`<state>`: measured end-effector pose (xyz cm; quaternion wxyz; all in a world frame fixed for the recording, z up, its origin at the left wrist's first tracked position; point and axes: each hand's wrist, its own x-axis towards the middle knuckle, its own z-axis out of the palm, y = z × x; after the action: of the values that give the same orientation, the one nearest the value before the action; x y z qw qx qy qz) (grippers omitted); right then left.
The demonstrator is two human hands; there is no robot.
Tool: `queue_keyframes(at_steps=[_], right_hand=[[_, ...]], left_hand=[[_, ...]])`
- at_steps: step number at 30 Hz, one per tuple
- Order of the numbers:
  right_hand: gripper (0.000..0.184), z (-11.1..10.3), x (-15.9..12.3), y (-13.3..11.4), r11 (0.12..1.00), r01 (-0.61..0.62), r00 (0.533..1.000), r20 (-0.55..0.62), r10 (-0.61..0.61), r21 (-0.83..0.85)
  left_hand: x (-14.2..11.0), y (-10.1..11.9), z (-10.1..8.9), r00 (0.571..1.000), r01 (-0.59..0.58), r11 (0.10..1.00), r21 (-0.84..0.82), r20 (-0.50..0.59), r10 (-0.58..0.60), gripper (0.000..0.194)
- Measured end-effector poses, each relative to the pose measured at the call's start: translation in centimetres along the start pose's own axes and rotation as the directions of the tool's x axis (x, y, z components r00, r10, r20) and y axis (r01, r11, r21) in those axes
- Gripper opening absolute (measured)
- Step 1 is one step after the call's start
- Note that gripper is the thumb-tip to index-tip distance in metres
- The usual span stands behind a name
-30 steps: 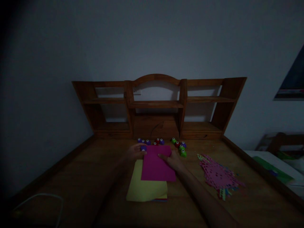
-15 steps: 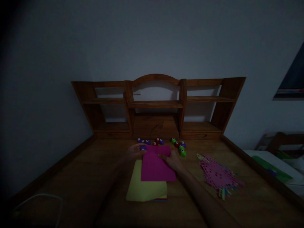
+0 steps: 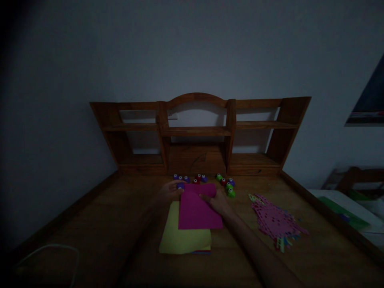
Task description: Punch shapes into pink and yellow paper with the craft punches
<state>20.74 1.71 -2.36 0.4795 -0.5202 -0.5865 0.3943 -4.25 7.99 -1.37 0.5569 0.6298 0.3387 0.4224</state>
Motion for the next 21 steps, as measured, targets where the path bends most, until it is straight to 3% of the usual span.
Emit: queue_keyframes(at_steps=[9, 15, 21], right_hand=[[0.038, -0.13, -0.03, 0.2, 0.999, 0.027, 0.999, 0.037, -0.026, -0.036], [0.039, -0.14, 0.08, 0.42, 1.0, -0.01, 1.0, 0.024, 0.011, -0.021], [0.038, -0.12, 0.05, 0.53, 0.999, 0.006, 1.0, -0.003, -0.006, -0.05]], left_hand=[[0.42, -0.73, -0.09, 0.999, 0.02, 0.998, -0.054, -0.032, -0.022, 0.047], [0.15, -0.26, 0.02, 0.999, 0.032, 0.996, -0.089, 0.014, -0.031, 0.053], [0.48, -0.85, -0.22, 0.999, 0.041, 0.997, -0.073, -0.004, -0.041, 0.047]])
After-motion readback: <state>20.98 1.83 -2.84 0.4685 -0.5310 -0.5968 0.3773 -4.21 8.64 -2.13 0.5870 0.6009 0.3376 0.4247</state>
